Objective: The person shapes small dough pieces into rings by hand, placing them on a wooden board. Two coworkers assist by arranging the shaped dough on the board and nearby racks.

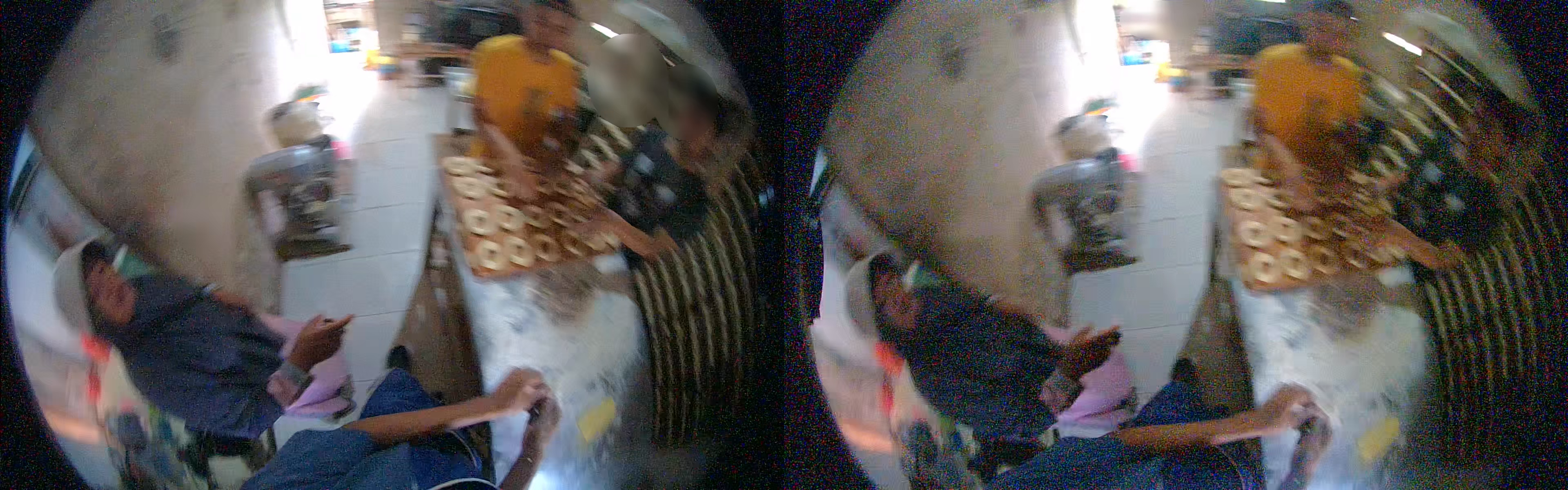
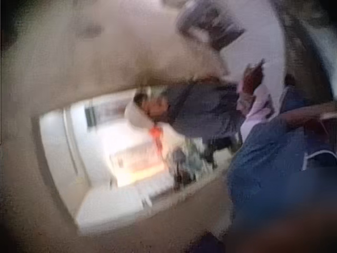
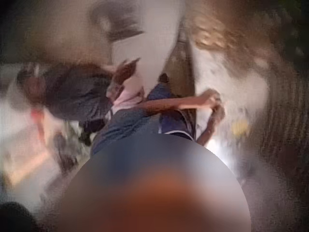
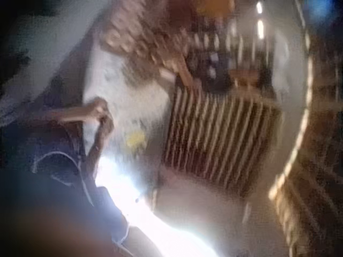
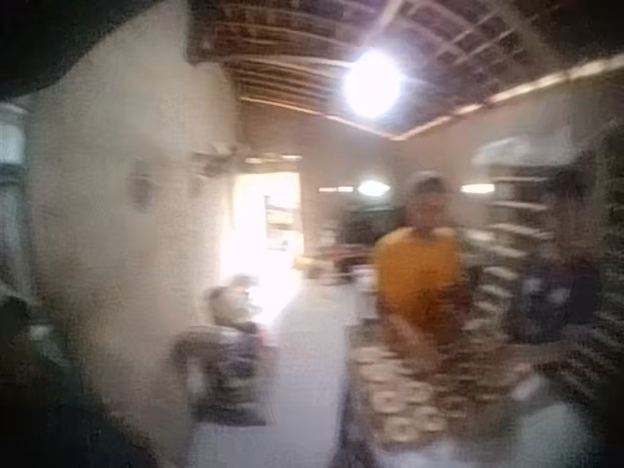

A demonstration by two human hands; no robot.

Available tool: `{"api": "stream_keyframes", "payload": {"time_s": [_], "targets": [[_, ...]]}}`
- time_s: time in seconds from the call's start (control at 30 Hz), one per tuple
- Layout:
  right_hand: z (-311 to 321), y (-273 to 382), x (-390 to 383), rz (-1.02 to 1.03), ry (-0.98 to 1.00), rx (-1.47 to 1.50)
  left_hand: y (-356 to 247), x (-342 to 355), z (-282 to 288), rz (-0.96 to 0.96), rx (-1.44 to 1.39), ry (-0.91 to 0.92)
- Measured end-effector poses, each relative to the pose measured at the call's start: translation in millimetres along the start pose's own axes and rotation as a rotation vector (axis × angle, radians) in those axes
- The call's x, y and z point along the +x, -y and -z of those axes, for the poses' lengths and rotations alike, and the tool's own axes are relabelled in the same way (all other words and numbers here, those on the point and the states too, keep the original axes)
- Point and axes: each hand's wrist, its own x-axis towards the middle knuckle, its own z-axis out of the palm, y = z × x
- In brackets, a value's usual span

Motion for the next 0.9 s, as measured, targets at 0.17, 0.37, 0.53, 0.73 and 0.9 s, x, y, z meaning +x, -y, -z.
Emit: {"api": "stream_keyframes", "payload": {"time_s": [0.17,0.37,0.53,0.73,0.9], "targets": [[20,1,-34,0.137,-0.306,-0.339,16,-29,57,-0.041,0.484,-0.12],[96,-114,-109,0.261,-0.614,-0.889,53,-51,79,0.278,0.51,-0.412],[109,-86,-171,0.24,-0.685,-1.405,78,-60,71,0.59,0.284,-0.24],[102,-102,-180,0.097,-0.844,-1.134,85,-62,69,0.593,0.369,-0.231],[114,-117,-179,0.038,-0.855,-1.153,82,-56,61,0.649,0.435,-0.196]]}}
